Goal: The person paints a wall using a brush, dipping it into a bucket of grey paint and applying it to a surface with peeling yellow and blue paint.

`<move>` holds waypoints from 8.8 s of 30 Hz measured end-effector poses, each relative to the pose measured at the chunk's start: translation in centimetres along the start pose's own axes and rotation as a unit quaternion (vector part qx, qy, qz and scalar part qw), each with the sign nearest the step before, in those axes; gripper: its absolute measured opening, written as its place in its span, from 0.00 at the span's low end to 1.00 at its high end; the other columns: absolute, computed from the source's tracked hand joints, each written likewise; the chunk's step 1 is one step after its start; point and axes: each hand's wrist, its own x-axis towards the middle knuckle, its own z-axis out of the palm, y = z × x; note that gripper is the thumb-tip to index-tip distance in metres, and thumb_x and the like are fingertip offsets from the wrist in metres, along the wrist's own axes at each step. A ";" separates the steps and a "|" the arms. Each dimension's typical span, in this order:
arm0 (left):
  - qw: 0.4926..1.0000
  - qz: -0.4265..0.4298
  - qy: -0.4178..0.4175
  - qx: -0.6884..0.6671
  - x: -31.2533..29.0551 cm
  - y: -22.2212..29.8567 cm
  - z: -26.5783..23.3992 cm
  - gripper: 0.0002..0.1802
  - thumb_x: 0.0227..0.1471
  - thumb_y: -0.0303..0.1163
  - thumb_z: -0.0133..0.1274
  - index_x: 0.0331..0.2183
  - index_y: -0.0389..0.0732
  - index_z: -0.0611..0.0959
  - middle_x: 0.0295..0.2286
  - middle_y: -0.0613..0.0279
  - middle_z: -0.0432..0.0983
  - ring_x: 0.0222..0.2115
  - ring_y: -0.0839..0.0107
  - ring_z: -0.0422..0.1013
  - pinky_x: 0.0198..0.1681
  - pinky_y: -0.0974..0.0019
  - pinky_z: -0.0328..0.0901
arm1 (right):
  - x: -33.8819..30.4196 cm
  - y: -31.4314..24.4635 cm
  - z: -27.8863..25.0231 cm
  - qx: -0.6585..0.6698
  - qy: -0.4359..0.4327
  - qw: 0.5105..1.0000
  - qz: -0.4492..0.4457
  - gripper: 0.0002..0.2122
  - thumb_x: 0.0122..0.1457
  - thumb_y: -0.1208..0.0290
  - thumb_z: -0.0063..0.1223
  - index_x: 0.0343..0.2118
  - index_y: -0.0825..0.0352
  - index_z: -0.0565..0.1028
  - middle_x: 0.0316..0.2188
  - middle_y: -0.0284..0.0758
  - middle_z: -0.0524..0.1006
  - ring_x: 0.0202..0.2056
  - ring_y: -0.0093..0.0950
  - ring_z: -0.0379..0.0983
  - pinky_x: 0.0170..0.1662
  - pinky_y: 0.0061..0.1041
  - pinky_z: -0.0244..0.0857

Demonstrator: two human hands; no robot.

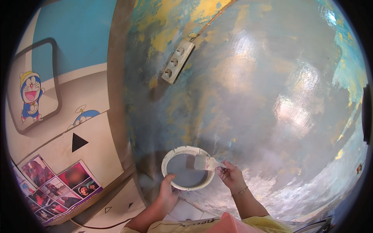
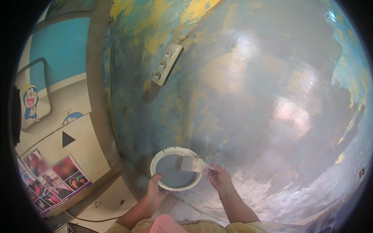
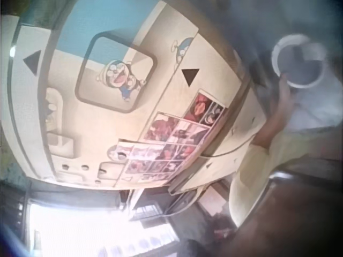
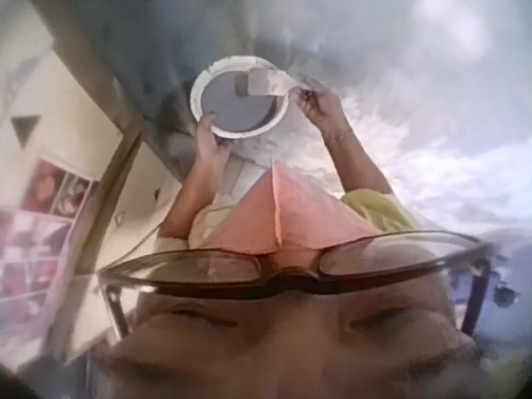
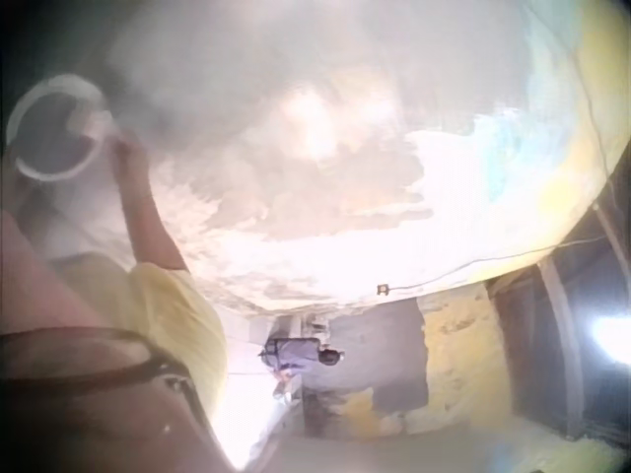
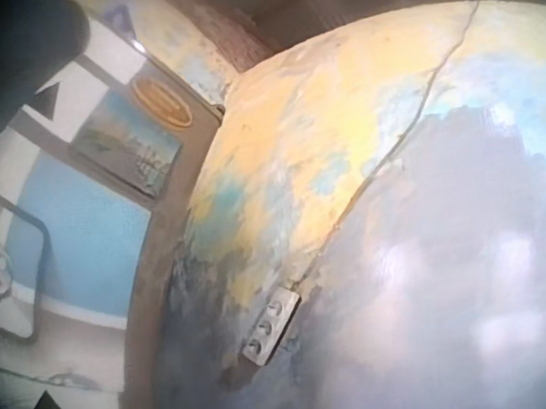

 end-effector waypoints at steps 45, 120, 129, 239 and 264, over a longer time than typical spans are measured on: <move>0.989 0.038 0.134 -0.041 -1.4 -1.0 -6.0 0.28 0.48 0.34 0.49 0.51 0.36 0.67 0.48 0.56 0.67 0.51 0.62 0.64 0.55 0.58 0.57 | 19.4 -7.6 17.7 -0.686 -0.206 0.533 -0.451 0.03 0.49 0.78 0.59 0.28 0.66 0.78 0.30 0.38 0.77 0.33 0.35 0.75 0.39 0.28 0.68; 0.921 0.250 0.265 -0.141 -6.1 -20.6 -10.0 0.34 0.40 0.33 0.51 0.52 0.35 0.67 0.45 0.51 0.69 0.46 0.56 0.68 0.50 0.55 0.65 | 25.3 0.4 8.7 -0.753 -0.246 0.179 -0.583 0.08 0.49 0.68 0.52 0.31 0.63 0.77 0.39 0.39 0.70 0.39 0.39 0.72 0.34 0.36 0.72; 0.922 0.230 0.272 -0.154 -5.2 -21.4 -10.2 0.32 0.39 0.33 0.52 0.50 0.35 0.69 0.44 0.54 0.71 0.45 0.58 0.69 0.51 0.57 0.64 | 30.2 9.0 -2.9 -0.809 -0.402 0.222 -0.367 0.10 0.48 0.68 0.54 0.31 0.67 0.77 0.37 0.42 0.71 0.35 0.37 0.74 0.39 0.32 0.69; 0.982 0.047 0.155 -0.101 1.2 -11.9 -13.6 0.33 0.42 0.37 0.47 0.53 0.38 0.65 0.48 0.48 0.67 0.48 0.50 0.64 0.53 0.46 0.60 | 25.6 -16.7 34.8 -0.667 -0.050 0.102 -0.736 0.08 0.40 0.66 0.59 0.23 0.63 0.77 0.37 0.35 0.70 0.41 0.35 0.68 0.40 0.32 0.65; 0.989 0.069 0.118 -0.059 6.7 -10.1 -11.2 0.39 0.44 0.46 0.52 0.55 0.37 0.62 0.51 0.46 0.64 0.52 0.50 0.61 0.52 0.42 0.61 | 24.1 -17.3 32.3 -0.717 -0.193 0.105 -0.662 0.09 0.44 0.67 0.59 0.23 0.66 0.75 0.35 0.40 0.72 0.40 0.36 0.72 0.40 0.33 0.67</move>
